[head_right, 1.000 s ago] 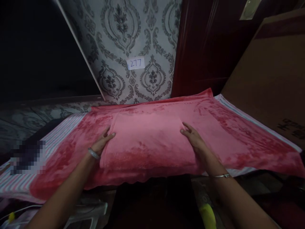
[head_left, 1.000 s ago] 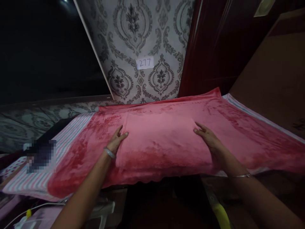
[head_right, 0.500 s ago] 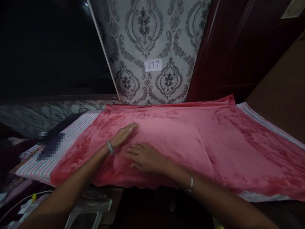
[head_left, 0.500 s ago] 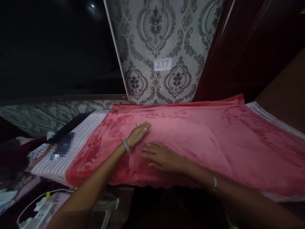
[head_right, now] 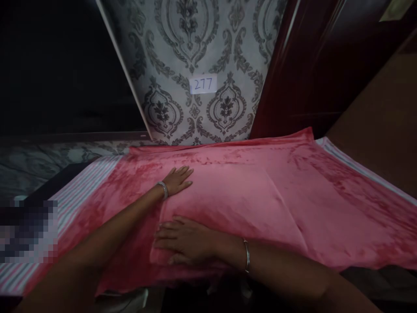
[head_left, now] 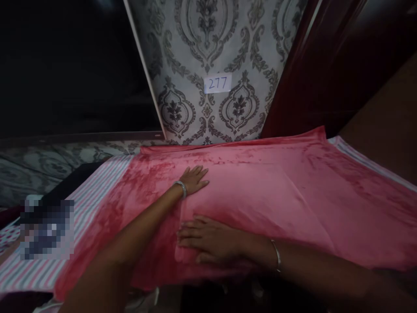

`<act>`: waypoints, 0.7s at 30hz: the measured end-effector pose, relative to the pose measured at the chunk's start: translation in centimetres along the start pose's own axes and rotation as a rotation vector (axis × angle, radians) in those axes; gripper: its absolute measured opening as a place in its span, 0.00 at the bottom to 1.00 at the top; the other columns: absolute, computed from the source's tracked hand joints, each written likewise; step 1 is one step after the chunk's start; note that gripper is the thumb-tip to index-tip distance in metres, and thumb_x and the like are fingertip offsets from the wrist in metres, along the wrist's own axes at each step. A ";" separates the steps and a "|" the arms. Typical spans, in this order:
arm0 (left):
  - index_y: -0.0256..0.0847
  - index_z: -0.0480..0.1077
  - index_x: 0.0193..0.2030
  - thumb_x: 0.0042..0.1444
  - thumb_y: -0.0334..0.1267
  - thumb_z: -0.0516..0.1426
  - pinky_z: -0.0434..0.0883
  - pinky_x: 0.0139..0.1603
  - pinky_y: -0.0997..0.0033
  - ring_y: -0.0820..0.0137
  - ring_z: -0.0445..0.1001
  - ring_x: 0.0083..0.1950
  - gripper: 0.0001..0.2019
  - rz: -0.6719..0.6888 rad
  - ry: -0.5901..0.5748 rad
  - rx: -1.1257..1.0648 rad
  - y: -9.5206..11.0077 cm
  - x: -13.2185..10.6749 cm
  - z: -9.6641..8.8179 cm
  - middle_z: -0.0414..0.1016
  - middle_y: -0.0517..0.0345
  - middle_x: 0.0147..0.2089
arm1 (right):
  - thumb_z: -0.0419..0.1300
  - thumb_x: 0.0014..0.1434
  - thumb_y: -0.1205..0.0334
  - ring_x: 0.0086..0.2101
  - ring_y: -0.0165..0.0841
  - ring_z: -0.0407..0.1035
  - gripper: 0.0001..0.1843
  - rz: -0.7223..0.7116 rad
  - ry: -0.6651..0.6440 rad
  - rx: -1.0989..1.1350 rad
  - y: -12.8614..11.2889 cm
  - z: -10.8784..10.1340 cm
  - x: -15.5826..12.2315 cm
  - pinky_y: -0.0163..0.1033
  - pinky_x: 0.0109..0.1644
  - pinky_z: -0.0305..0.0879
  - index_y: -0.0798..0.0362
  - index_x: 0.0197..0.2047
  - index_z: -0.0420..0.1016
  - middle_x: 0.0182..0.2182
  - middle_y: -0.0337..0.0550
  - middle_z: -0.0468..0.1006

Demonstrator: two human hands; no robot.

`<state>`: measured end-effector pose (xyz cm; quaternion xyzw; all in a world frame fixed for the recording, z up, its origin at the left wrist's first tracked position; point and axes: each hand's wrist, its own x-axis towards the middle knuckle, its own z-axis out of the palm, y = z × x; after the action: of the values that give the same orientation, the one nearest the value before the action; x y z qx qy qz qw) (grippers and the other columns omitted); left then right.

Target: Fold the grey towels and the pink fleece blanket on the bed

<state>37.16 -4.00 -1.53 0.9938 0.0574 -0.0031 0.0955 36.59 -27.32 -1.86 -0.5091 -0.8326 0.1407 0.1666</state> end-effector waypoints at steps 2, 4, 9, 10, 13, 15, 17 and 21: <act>0.43 0.53 0.75 0.67 0.59 0.44 0.43 0.74 0.37 0.53 0.44 0.78 0.35 -0.029 -0.050 -0.044 -1.2 1.5 -0.1 0.47 0.41 0.77 | 0.52 0.72 0.49 0.71 0.34 0.42 0.30 0.008 0.011 -0.008 0.0 0.0 0.1 0.46 0.76 0.30 0.48 0.73 0.58 0.71 0.42 0.57; 0.41 0.53 0.75 0.66 0.60 0.43 0.44 0.74 0.39 0.53 0.44 0.78 0.36 -0.037 -0.074 -0.085 -2.4 2.7 0.0 0.48 0.40 0.77 | 0.53 0.72 0.48 0.71 0.33 0.41 0.29 0.020 0.029 -0.024 0.1 -0.1 0.1 0.46 0.76 0.30 0.46 0.73 0.58 0.71 0.40 0.56; 0.39 0.55 0.74 0.66 0.58 0.43 0.46 0.74 0.43 0.54 0.45 0.78 0.36 -0.021 -0.053 -0.121 -3.9 3.9 0.5 0.48 0.40 0.76 | 0.54 0.72 0.48 0.71 0.33 0.42 0.29 0.036 0.053 -0.109 -0.2 -0.1 0.4 0.45 0.76 0.31 0.47 0.72 0.59 0.71 0.38 0.58; 0.38 0.54 0.74 0.66 0.57 0.42 0.46 0.74 0.43 0.54 0.45 0.78 0.36 -0.026 -0.060 -0.111 -3.8 4.0 0.3 0.48 0.39 0.77 | 0.54 0.72 0.48 0.71 0.33 0.42 0.29 0.038 0.049 -0.130 -0.3 -0.2 0.5 0.44 0.75 0.32 0.48 0.71 0.60 0.71 0.38 0.58; 0.38 0.51 0.75 0.67 0.56 0.41 0.46 0.74 0.40 0.53 0.45 0.78 0.36 -0.069 -0.112 -0.032 -2.9 4.0 -1.1 0.46 0.40 0.77 | 0.56 0.71 0.48 0.71 0.34 0.45 0.29 0.041 0.031 -0.173 -0.8 -1.0 0.5 0.44 0.75 0.35 0.49 0.71 0.61 0.71 0.41 0.58; 0.40 0.49 0.76 0.67 0.57 0.42 0.44 0.73 0.37 0.52 0.44 0.78 0.36 -0.118 -0.117 0.065 -1.7 4.0 -2.5 0.46 0.41 0.77 | 0.56 0.71 0.49 0.71 0.35 0.45 0.30 0.047 0.061 -0.169 -1.2 -2.0 -0.2 0.44 0.75 0.36 0.51 0.71 0.61 0.71 0.45 0.57; 0.41 0.48 0.76 0.67 0.57 0.43 0.40 0.74 0.37 0.52 0.43 0.78 0.36 -0.107 -0.056 0.154 0.2 3.8 -3.8 0.45 0.43 0.78 | 0.55 0.72 0.49 0.71 0.36 0.44 0.30 0.085 0.127 -0.142 -1.5 -3.0 -1.6 0.45 0.75 0.35 0.52 0.72 0.60 0.71 0.46 0.57; 0.43 0.49 0.76 0.68 0.56 0.43 0.36 0.76 0.43 0.57 0.41 0.79 0.34 0.233 -0.012 0.179 6.1 3.1 -4.2 0.45 0.48 0.78 | 0.53 0.73 0.50 0.70 0.38 0.47 0.28 0.148 0.198 -0.096 -1.1 -3.7 -5.9 0.49 0.74 0.35 0.52 0.71 0.62 0.70 0.47 0.60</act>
<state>40.93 -8.75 3.69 0.9982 -0.0592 -0.0029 0.0066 39.82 -32.87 1.09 -0.5878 -0.7782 0.0616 0.2124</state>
